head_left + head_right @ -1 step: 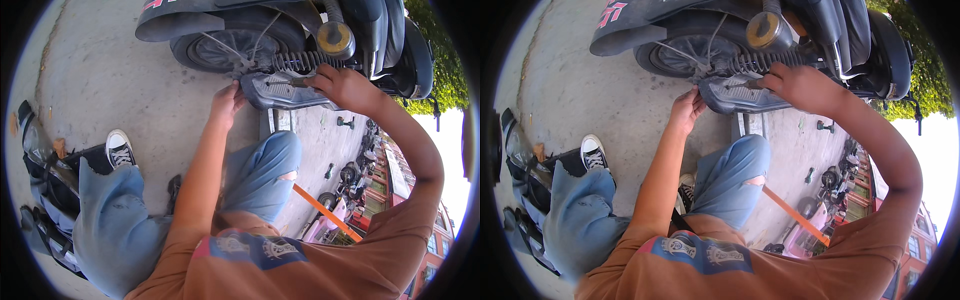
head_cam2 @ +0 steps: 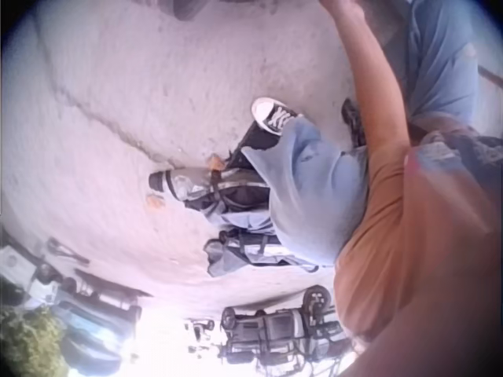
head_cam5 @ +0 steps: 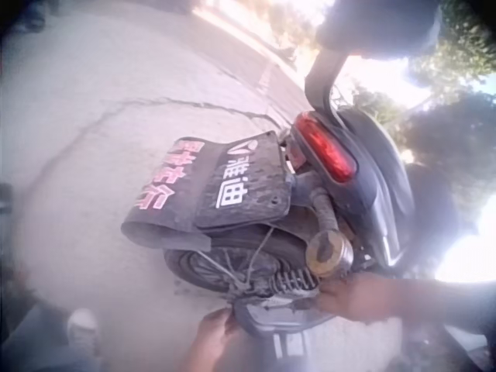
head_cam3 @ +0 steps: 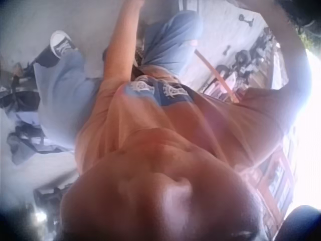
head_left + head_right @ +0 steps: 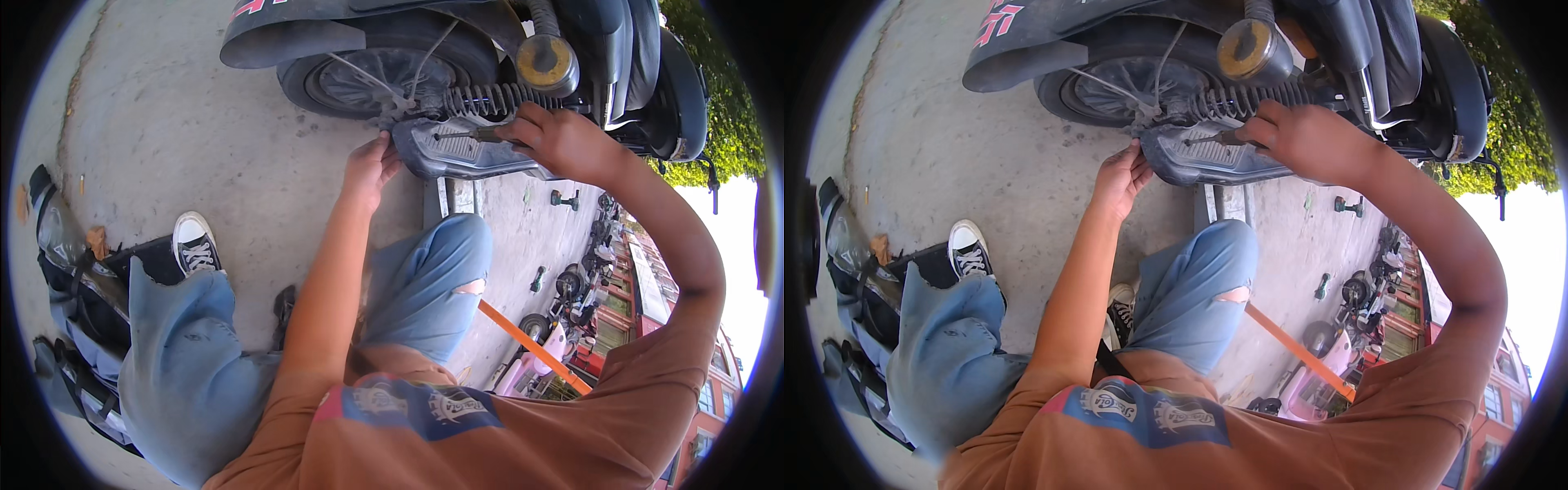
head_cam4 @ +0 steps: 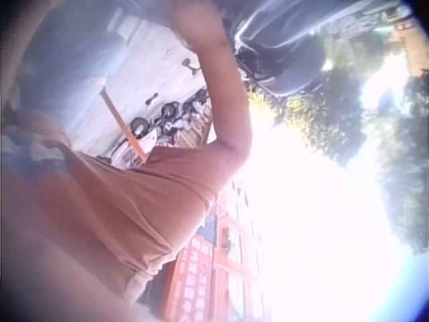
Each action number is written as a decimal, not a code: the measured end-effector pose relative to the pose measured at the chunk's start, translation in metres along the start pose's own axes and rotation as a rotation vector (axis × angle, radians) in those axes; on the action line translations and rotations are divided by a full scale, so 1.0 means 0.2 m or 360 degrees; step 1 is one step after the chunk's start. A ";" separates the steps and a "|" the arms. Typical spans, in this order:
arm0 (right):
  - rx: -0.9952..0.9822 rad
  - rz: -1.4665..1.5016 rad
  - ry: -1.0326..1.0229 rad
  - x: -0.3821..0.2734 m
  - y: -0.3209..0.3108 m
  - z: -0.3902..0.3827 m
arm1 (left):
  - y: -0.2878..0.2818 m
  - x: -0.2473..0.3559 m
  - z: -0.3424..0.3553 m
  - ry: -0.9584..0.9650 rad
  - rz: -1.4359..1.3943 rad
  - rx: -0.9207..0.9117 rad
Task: The person removes a plastic cover from the rear of a scooter using a screwdriver, then uses a cordless impact driver to remove bolts from the rear mudguard area. The person handles the plastic cover, screwdriver, and impact driver while working on the scooter's rear wheel assembly.
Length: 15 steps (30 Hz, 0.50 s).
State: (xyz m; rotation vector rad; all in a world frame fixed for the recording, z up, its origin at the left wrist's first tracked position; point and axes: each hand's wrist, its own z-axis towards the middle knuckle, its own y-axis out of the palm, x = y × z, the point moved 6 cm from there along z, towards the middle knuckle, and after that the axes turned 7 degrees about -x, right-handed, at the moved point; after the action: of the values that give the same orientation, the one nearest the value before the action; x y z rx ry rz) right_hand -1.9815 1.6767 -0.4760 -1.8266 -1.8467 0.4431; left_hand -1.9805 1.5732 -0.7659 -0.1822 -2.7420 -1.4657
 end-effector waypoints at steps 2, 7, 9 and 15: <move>-0.0019 0.0212 0.0030 0.03 0.00 0.02 | -0.01 -0.01 0.01 -0.0014 0.0019 -0.0006; 0.0208 0.0507 -0.0062 0.07 0.02 0.01 | 0.00 -0.01 0.01 -0.0027 0.0057 -0.0026; 0.0282 0.0538 -0.0063 0.08 0.02 0.01 | -0.01 -0.01 0.02 -0.0022 0.0077 -0.0031; -0.0024 -0.0320 0.0207 -0.01 0.05 0.04 | 0.00 -0.02 0.01 0.0025 -0.0010 -0.0053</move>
State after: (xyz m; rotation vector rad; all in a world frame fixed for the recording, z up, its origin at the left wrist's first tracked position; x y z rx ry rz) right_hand -1.9779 1.6760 -0.4882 -1.6178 -1.9228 0.2325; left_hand -1.9765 1.5746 -0.7679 -0.1623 -2.7097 -1.5081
